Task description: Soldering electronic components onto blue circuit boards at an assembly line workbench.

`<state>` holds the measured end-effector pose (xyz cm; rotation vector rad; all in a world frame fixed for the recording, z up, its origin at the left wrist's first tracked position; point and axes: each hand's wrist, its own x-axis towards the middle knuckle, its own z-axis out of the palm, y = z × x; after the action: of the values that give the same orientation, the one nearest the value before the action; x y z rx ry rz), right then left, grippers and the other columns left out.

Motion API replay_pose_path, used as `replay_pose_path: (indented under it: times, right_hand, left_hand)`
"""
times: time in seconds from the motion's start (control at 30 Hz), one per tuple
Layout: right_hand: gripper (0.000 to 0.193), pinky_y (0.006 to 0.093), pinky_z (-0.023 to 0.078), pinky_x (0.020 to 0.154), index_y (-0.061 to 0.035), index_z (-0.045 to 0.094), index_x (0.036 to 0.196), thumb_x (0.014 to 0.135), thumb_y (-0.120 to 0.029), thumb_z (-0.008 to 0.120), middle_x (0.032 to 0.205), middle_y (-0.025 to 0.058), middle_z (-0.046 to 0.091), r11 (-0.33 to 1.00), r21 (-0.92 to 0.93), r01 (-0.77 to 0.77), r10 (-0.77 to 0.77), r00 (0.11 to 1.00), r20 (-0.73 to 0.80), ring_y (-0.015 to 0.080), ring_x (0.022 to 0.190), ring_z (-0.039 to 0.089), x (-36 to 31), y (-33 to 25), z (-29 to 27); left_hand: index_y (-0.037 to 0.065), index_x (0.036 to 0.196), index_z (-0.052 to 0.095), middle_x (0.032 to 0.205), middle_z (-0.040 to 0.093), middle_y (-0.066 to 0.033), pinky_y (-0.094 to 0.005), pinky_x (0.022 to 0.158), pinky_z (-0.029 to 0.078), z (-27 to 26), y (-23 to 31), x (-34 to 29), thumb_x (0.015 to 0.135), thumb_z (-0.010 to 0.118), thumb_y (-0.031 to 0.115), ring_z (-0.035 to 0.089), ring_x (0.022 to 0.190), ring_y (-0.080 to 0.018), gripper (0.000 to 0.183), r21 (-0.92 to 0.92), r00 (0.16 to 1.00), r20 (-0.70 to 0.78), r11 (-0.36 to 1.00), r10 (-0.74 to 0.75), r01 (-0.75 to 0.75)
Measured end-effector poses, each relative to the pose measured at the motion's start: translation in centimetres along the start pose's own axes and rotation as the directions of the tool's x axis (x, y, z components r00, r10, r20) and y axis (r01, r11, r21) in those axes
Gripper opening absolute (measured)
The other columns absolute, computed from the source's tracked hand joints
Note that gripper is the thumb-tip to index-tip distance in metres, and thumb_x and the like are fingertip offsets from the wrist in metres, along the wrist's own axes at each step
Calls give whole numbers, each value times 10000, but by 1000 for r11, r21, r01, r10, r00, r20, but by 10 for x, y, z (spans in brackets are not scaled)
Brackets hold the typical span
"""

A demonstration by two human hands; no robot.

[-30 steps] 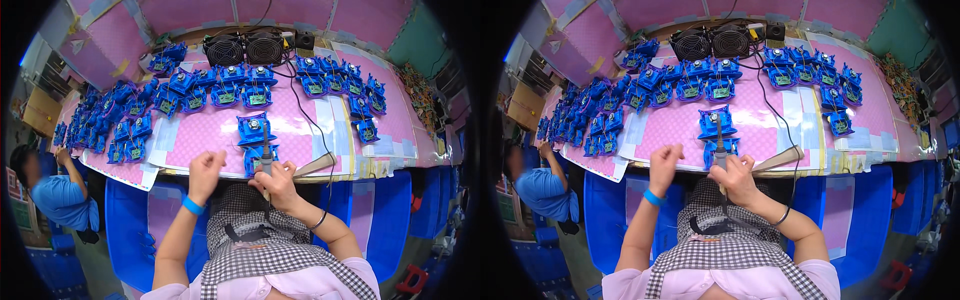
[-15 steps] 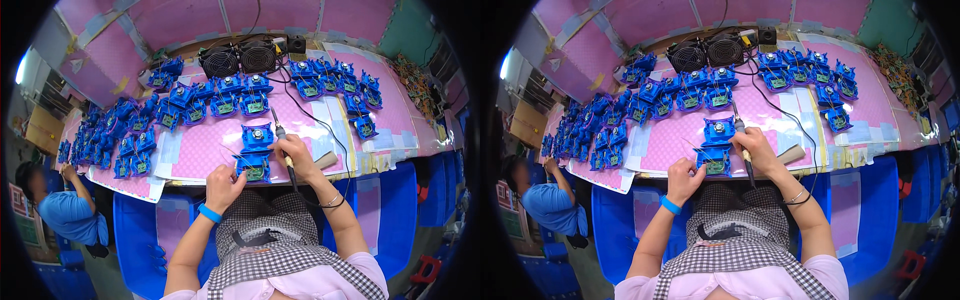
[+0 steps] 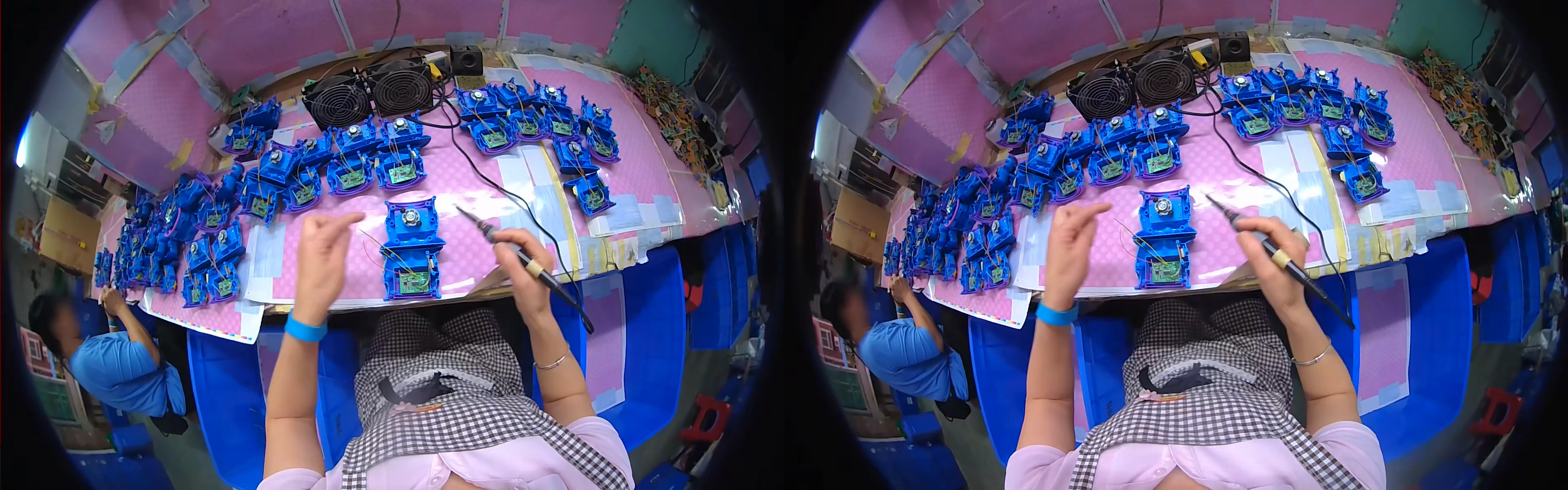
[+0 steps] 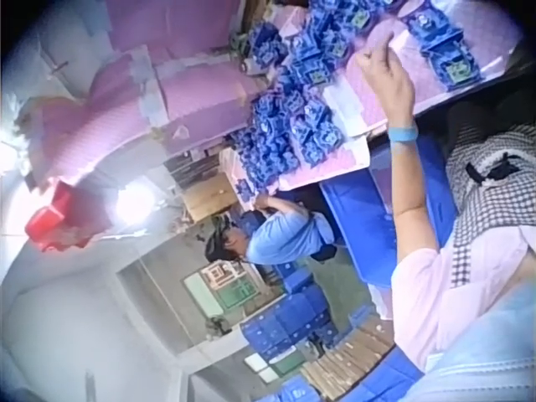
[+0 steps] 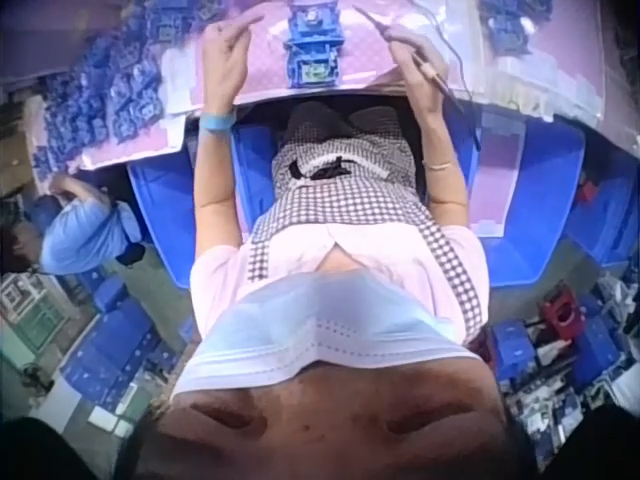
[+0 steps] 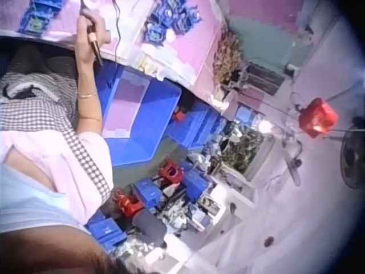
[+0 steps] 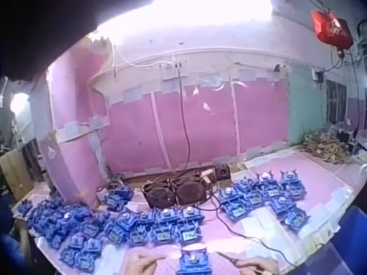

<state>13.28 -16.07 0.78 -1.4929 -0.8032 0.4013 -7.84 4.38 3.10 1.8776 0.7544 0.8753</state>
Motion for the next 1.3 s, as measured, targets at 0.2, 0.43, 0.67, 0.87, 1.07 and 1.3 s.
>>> replay_pose_path:
  times: [0.2,0.43,0.67,0.87,1.07,1.3]
  right_hand:
    - [188,225,459,602,20,693,999,840,-61,631,845,69,673,996,49,78,-80,996,47,91,668,586,-5,13,22]
    - [179,258,451,598,15,709,977,831,-76,660,772,85,669,999,18,37,-39,994,107,125,656,589,1,13,32]
    - [190,251,440,581,17,709,990,832,-76,659,769,81,666,998,63,20,-27,994,102,109,641,571,3,18,34]
    - [197,249,444,584,17,709,998,832,-75,659,786,86,675,998,65,28,-35,994,107,107,652,579,3,17,35]
    - [196,240,460,602,16,710,999,832,-74,661,820,95,694,998,66,3,-9,995,100,111,665,598,3,17,36]
    - [198,236,473,609,18,709,1002,834,-75,663,859,100,709,996,85,-34,27,996,91,104,679,607,2,20,38]
  left_hand:
    - [43,864,732,739,638,-82,-292,544,454,36,-9,3,765,683,22,589,609,-160,112,436,978,44,877,202,-200]
    - [40,828,729,740,646,-95,-302,552,475,43,-8,5,738,681,34,604,606,-176,102,417,973,130,880,189,-226]
    - [-2,834,718,773,618,-141,-379,653,497,47,-2,9,735,645,15,621,704,-281,124,432,979,159,882,129,-186]
    - [19,826,723,746,628,-114,-331,585,480,46,-4,10,733,655,20,605,631,-213,115,453,970,148,859,190,-238]
    - [14,813,720,737,623,-114,-343,592,480,47,-4,14,724,653,19,603,633,-225,111,466,963,166,845,210,-264]
    - [8,810,717,742,625,-115,-347,595,482,47,-2,16,723,650,19,607,637,-231,110,469,961,170,840,216,-272]
